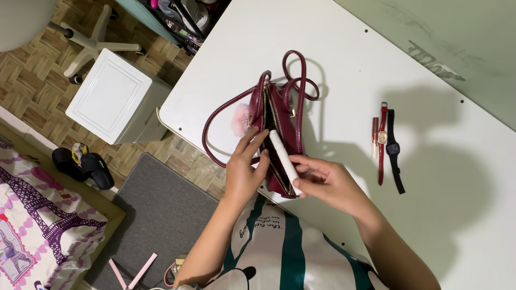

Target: The person packs a maroon handbag with daily essentials on a white table. They place a pink compact, a round tin, a foundation bottle, a red lipstick, a pink tube, a plaid cloth, a pink hair clip, a white tube, a red watch, and a black watch into the bag, then zip it closed.

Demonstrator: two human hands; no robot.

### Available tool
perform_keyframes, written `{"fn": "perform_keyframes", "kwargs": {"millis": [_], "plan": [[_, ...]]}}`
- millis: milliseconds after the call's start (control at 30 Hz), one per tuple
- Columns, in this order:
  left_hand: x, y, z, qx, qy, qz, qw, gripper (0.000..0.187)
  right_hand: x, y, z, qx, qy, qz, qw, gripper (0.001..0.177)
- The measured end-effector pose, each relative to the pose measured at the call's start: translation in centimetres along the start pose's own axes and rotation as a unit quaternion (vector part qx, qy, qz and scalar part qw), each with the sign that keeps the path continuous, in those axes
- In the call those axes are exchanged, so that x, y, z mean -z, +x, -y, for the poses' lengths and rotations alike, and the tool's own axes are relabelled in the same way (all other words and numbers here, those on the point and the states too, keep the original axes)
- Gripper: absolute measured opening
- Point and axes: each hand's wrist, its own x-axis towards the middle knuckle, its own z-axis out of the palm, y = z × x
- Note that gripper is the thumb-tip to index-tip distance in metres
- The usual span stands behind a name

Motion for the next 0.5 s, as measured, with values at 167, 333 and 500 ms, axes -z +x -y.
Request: {"fn": "perform_keyframes", "kwargs": {"millis": [167, 333, 500], "plan": [[0.8, 0.1, 0.8, 0.019, -0.070, 0.029, 0.997, 0.041, -2.0, 1.2, 0.9, 0.044, -0.085, -0.044, 0.994, 0.058], [1.2, 0.2, 1.4, 0.041, -0.100, 0.051, 0.993, 0.041, -3.4, 2.2, 1.5, 0.089, -0.219, -0.103, 0.966, 0.057], [1.9, 0.3, 1.9, -0.022, -0.071, 0.043, 0.996, 0.041, -3.9, 2.1, 1.2, 0.114, -0.370, -0.166, 0.907, 0.051]]}}
